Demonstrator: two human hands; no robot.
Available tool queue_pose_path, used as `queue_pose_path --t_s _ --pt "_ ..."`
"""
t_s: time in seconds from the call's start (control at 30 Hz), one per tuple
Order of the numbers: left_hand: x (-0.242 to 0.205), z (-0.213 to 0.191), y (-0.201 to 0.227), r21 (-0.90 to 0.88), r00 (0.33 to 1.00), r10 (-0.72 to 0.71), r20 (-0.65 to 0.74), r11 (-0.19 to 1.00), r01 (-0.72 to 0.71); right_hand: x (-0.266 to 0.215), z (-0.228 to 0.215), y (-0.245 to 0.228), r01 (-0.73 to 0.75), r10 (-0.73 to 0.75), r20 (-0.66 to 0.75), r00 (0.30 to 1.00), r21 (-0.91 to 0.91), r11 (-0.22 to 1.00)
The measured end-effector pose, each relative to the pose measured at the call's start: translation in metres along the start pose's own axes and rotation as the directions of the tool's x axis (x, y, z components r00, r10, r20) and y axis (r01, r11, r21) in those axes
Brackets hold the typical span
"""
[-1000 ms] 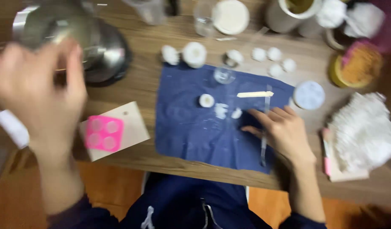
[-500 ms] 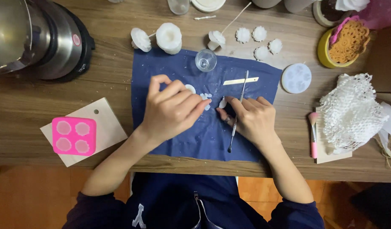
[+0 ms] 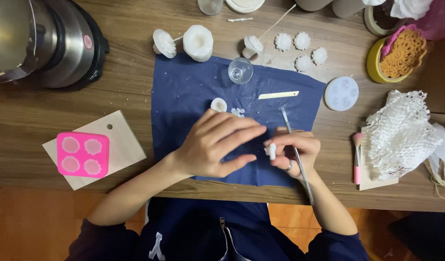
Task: Refining and cleaning small wax candle decorations using a metal scraping tool
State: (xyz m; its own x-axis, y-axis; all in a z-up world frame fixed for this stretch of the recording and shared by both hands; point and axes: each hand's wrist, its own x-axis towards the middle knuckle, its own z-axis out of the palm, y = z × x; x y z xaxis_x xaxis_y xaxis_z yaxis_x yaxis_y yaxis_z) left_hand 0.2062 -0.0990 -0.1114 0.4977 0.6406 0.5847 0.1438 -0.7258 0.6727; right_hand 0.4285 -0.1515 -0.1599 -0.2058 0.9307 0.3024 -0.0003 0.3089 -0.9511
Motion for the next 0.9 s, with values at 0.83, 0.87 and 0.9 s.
queue_pose_path --t_s 0.83,0.87,0.9 --pt "-0.009 0.019 0.006 0.188 0.964 0.192 -0.186 0.97 -0.157 -0.043 0.036 0.039 -0.341 0.333 0.175 0.926 0.766 0.545" --pt "-0.009 0.019 0.006 0.188 0.964 0.191 -0.186 0.97 -0.156 -0.044 0.036 0.041 -0.342 0.334 0.175 0.926 0.766 0.545" --pt "-0.008 0.018 0.006 0.187 0.964 0.188 -0.188 0.97 -0.153 -0.046 0.036 0.042 -0.334 0.345 0.157 0.925 0.768 0.546"
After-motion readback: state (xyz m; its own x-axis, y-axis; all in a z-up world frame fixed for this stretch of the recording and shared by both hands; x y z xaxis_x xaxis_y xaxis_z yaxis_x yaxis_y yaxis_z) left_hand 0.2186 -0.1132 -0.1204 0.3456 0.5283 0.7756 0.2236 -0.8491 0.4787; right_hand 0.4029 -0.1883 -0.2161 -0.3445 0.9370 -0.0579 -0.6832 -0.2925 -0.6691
